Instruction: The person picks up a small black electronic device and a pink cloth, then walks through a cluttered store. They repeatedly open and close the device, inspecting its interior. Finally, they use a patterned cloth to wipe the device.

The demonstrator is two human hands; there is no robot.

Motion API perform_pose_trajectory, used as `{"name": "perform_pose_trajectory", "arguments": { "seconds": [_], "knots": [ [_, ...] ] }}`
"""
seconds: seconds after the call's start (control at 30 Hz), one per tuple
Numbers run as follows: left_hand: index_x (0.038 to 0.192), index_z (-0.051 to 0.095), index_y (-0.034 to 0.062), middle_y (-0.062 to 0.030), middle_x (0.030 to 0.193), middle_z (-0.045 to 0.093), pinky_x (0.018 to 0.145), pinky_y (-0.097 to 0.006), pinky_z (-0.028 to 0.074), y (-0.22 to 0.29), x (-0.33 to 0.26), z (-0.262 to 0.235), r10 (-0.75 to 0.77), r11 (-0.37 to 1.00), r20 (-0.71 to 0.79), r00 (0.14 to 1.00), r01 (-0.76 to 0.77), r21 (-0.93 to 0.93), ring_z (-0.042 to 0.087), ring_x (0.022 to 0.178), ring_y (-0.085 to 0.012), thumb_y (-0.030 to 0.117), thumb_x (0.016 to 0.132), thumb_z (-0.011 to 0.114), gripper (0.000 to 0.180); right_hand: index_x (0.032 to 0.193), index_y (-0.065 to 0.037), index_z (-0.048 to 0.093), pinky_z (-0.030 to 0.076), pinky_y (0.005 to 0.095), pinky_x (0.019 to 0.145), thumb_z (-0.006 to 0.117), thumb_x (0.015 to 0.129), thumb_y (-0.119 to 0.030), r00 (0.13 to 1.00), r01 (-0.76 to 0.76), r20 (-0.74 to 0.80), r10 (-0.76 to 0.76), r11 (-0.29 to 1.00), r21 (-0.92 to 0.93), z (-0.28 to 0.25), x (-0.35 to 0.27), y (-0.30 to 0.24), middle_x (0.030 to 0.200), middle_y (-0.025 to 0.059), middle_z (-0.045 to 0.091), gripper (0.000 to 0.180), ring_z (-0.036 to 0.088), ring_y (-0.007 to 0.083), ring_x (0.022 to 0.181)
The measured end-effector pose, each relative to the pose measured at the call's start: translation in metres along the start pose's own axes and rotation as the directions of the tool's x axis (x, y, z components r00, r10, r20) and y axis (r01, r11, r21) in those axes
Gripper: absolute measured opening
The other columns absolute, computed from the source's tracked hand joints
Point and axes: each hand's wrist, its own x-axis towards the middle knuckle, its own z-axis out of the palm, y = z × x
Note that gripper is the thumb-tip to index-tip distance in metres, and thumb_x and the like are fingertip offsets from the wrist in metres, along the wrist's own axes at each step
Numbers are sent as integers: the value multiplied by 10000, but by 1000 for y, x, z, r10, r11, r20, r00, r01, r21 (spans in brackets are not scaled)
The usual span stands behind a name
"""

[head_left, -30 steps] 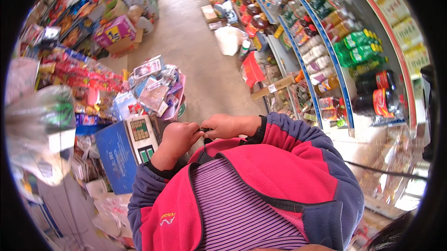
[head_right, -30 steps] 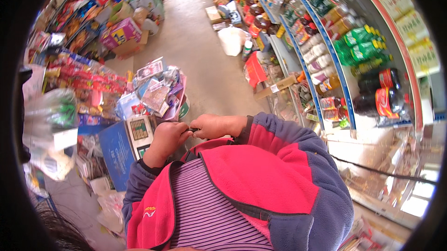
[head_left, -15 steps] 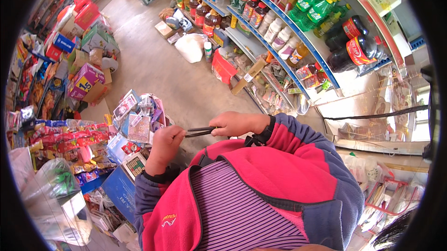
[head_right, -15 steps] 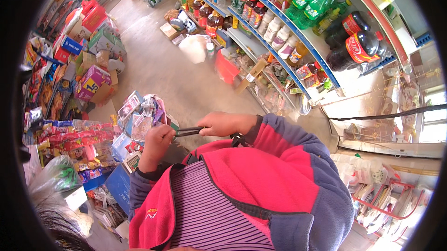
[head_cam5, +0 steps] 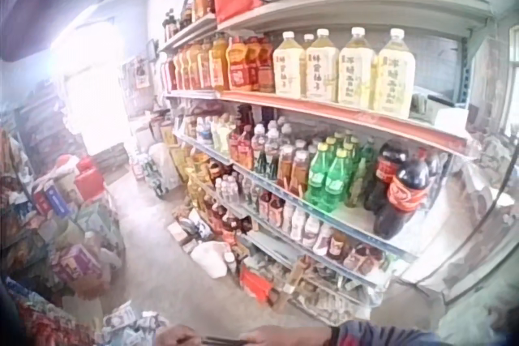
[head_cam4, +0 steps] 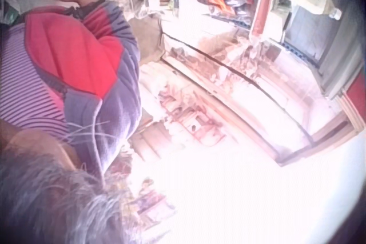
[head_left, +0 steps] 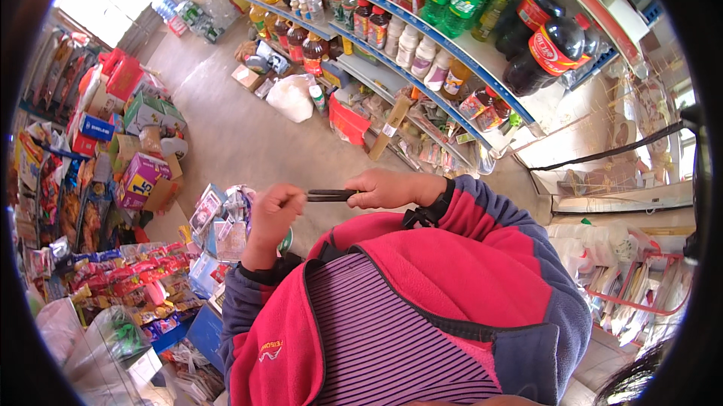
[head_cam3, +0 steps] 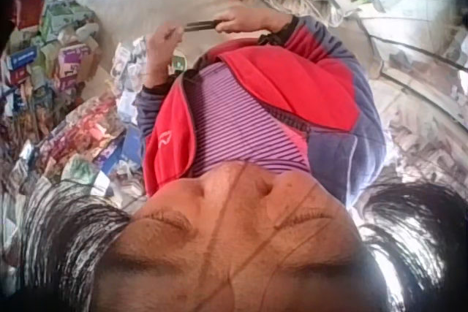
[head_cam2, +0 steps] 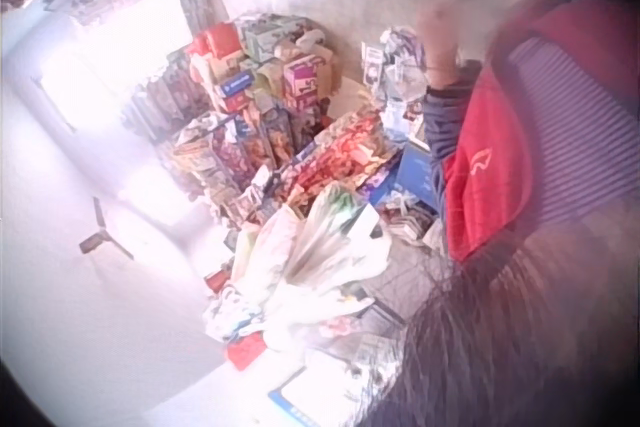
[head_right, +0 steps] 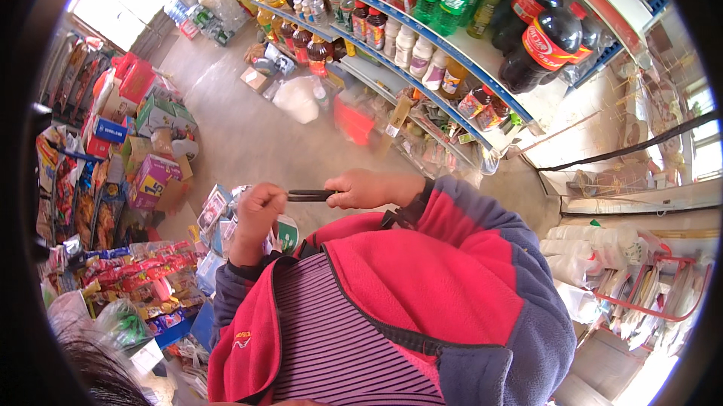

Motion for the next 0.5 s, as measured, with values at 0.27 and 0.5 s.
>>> {"name": "perform_pose_trajectory", "arguments": {
  "seconds": [0.27, 0.5],
  "knots": [
    [978, 633, 4, -31, 777, 635, 582, -210, 468, 1, 49, 39, 110, 988, -68, 992, -117, -104, 563, 623, -75, 12, 867, 610, 114, 1002, -57, 536, 266, 210, 463, 492, 986, -236, 965, 31, -180, 192, 598, 801, -31, -65, 15, 709, -28, 438, 184, 334, 52, 536],
    [1266, 509, 7, -51, 958, 639, 669, -227, 491, 41, 85, 92, 249, 949, 272, 930, -178, -258, 596, 739, -94, 55, 910, 592, 368, 1045, -44, 548, 286, 208, 484, 498, 988, -237, 952, 165, -280, 125, 559, 813, -27, -92, 20, 715, -16, 441, 208, 355, 61, 558]
  ]
}}
